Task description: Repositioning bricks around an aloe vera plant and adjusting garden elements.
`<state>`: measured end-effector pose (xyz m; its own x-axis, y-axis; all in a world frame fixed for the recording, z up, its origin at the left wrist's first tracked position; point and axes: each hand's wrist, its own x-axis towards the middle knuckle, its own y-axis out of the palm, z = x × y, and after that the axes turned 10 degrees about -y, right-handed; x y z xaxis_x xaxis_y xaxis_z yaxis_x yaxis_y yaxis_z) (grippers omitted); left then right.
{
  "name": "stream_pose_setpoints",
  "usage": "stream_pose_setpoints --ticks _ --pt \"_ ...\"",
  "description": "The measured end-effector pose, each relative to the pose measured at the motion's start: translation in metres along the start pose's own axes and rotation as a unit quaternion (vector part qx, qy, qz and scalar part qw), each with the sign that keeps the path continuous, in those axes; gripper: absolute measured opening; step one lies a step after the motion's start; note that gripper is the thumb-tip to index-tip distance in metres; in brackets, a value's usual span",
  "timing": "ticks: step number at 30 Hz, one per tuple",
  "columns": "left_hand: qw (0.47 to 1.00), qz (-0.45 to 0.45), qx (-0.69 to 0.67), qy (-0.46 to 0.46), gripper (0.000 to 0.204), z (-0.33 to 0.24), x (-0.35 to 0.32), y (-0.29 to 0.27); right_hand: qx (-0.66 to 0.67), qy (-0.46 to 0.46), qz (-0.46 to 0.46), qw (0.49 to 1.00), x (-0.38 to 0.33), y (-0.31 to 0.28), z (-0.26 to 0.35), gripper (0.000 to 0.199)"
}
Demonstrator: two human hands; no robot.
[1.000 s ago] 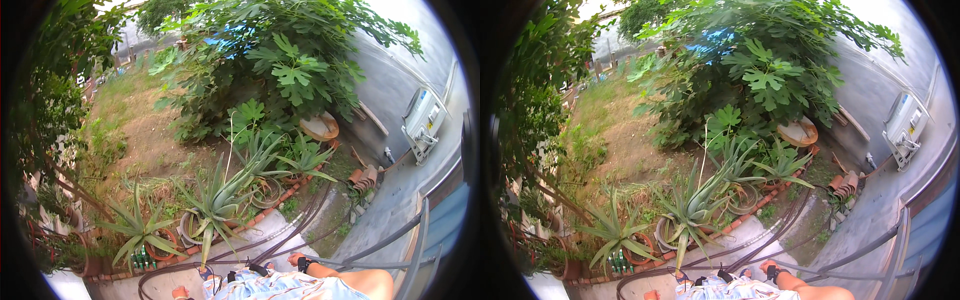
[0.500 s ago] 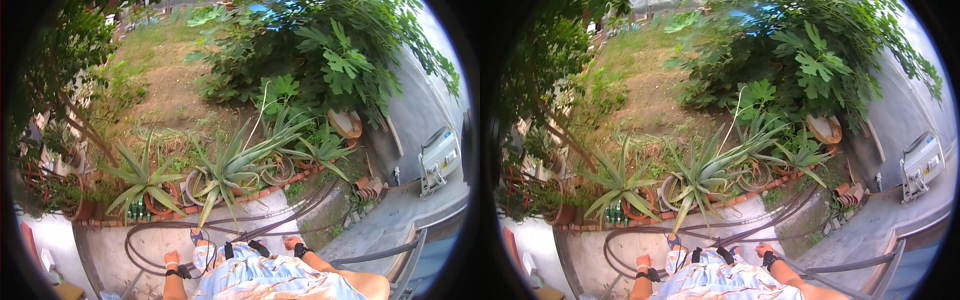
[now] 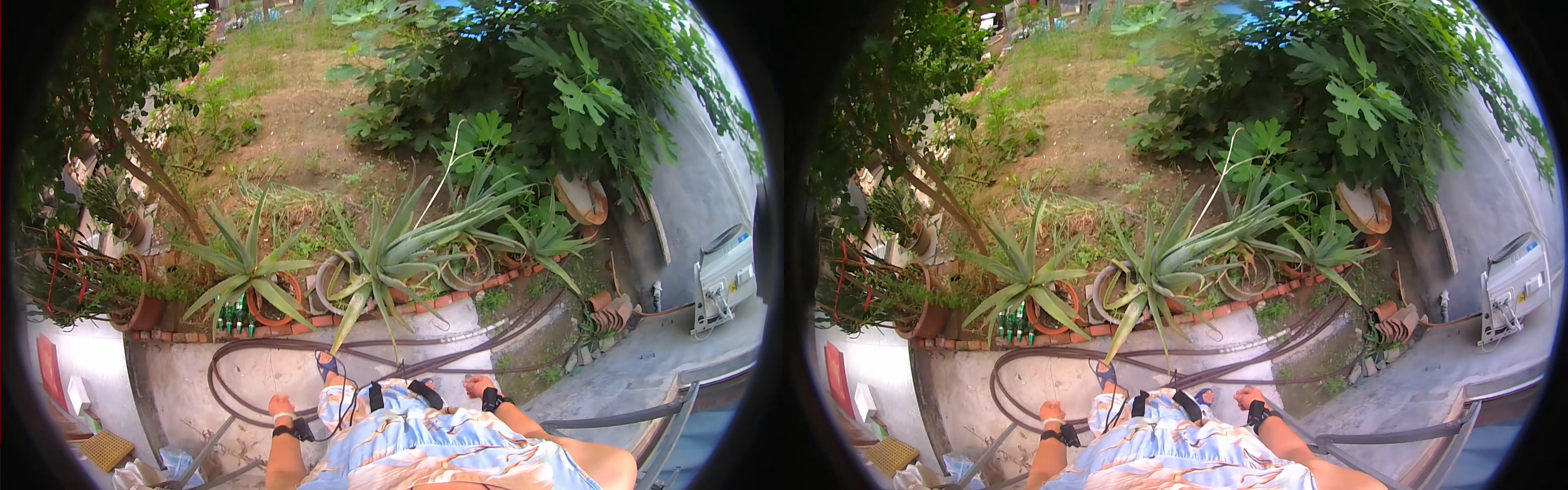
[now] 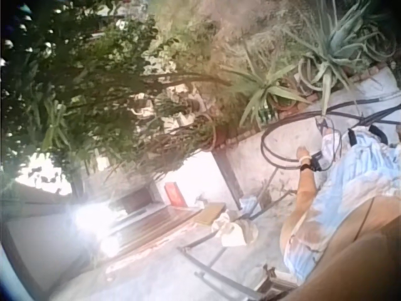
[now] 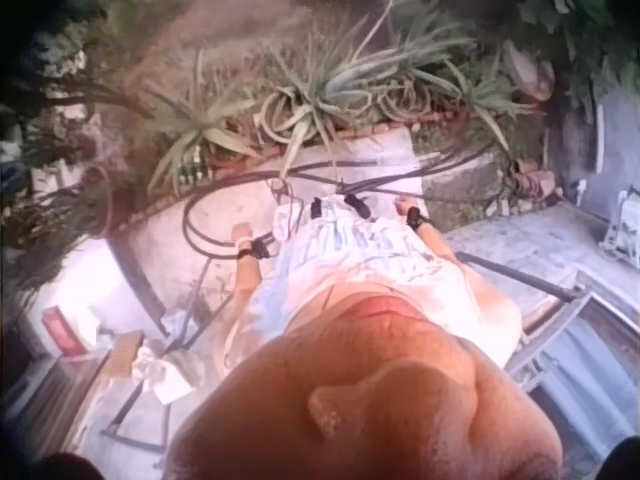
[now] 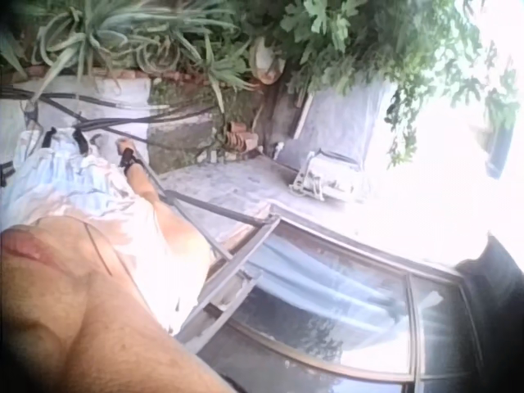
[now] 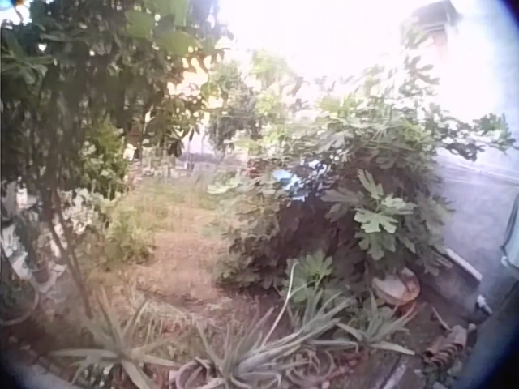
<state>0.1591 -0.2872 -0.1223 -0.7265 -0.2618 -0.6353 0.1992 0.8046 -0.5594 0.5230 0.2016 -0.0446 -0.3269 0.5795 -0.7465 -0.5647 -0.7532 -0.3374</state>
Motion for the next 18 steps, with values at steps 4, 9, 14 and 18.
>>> stream_pose_setpoints --ticks 4,9,14,18 --pt "0.992 -0.008 -0.118 -0.042 0.042 0.030 0.023 -0.005 -0.005 0.005 -0.005 1.000 -0.001 -0.001 -0.018 0.018" --pt "0.988 -0.003 -0.110 -0.108 0.050 0.013 0.013 0.002 -0.033 0.024 -0.013 0.999 -0.004 -0.008 -0.031 0.021" --pt "0.996 -0.016 -0.062 -0.069 0.054 0.013 0.024 0.008 -0.036 0.017 -0.016 0.999 -0.004 -0.005 -0.023 0.029" --pt "0.993 0.005 -0.097 -0.069 0.055 0.019 0.030 0.012 -0.045 0.020 -0.015 0.999 0.002 -0.005 -0.021 0.029"
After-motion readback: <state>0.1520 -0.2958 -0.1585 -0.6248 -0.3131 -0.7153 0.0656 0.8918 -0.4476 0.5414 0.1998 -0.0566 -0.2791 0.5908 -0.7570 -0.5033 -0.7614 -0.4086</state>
